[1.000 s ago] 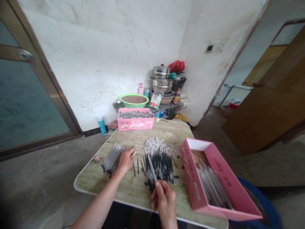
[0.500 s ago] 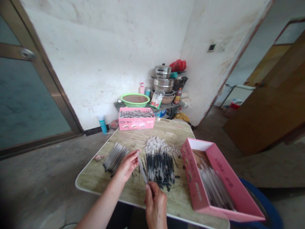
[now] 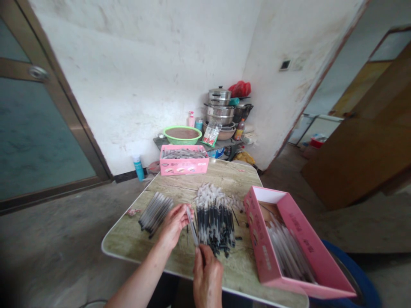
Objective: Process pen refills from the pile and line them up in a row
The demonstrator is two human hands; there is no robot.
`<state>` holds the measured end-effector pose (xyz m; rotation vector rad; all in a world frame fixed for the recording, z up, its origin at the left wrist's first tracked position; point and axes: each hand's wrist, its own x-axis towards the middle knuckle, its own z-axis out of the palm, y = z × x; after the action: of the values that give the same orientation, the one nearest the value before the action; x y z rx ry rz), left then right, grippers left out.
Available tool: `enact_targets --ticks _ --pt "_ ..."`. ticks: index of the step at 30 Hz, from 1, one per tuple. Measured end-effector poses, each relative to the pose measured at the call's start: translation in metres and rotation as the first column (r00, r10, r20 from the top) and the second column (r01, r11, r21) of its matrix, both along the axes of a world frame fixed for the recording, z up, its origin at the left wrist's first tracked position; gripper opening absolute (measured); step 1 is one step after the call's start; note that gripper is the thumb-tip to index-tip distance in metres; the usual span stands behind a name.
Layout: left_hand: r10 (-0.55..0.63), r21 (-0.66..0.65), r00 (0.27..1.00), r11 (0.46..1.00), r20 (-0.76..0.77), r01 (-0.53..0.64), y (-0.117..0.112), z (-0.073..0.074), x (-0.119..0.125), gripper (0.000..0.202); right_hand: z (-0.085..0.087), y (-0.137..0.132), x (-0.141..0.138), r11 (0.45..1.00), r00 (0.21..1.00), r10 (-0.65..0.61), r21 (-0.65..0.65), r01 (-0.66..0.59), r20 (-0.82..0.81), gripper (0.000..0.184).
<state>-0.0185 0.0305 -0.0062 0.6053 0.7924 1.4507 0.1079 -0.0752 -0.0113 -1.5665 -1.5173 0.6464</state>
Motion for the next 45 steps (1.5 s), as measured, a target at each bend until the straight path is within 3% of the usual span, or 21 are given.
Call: enact_targets --ticks 6,16,19,22,28,32,37,39,42,45 --pt "0.059 -0.004 0.998 0.998 0.008 -0.059 -0.004 0.007 0.01 0.044 0.001 -0.001 -0.003 0.995 0.993 -0.035 0.093 0.024 0.117 0.039" --pt "0.164 -0.018 0.985 0.986 0.051 -0.163 -0.013 0.016 0.028 0.037 -0.007 -0.005 -0.01 0.964 0.964 -0.119 0.261 0.055 0.237 0.046" --pt "0.201 -0.027 0.977 0.98 0.072 -0.2 -0.016 0.019 0.032 0.037 -0.007 -0.007 -0.012 0.959 0.98 -0.134 0.27 0.09 0.149 0.045" --pt "0.194 -0.023 0.977 0.981 0.085 -0.193 -0.019 0.025 0.036 0.036 -0.007 -0.01 -0.016 0.965 0.991 -0.125 0.226 0.131 -0.038 0.044" --pt "0.128 0.015 0.991 0.992 0.037 -0.129 -0.021 0.035 0.033 0.036 0.008 -0.01 -0.015 0.999 0.919 -0.044 -0.015 0.042 -0.392 0.048" --pt "0.104 0.061 0.994 0.993 -0.046 -0.101 -0.022 0.035 0.028 0.038 0.019 -0.008 -0.008 0.999 0.907 -0.042 -0.047 0.025 -0.419 0.047" --pt "0.139 0.065 0.988 0.989 -0.066 -0.135 -0.024 0.034 0.029 0.04 0.016 -0.01 -0.007 0.996 0.903 -0.083 -0.013 0.085 -0.422 0.042" --pt "0.094 0.08 0.995 0.993 -0.03 -0.091 -0.025 0.036 0.03 0.039 0.014 -0.011 -0.009 0.995 0.83 -0.082 -0.099 0.032 -0.551 0.042" --pt "0.022 0.094 0.999 0.995 0.029 -0.024 -0.025 0.041 0.031 0.037 0.013 -0.012 -0.011 0.962 0.609 -0.092 -0.227 -0.149 -0.788 0.042" --pt "-0.003 0.112 0.999 0.994 0.053 -0.003 -0.026 0.044 0.033 0.034 0.014 -0.013 -0.013 0.931 0.427 -0.079 -0.219 -0.29 -0.901 0.041"
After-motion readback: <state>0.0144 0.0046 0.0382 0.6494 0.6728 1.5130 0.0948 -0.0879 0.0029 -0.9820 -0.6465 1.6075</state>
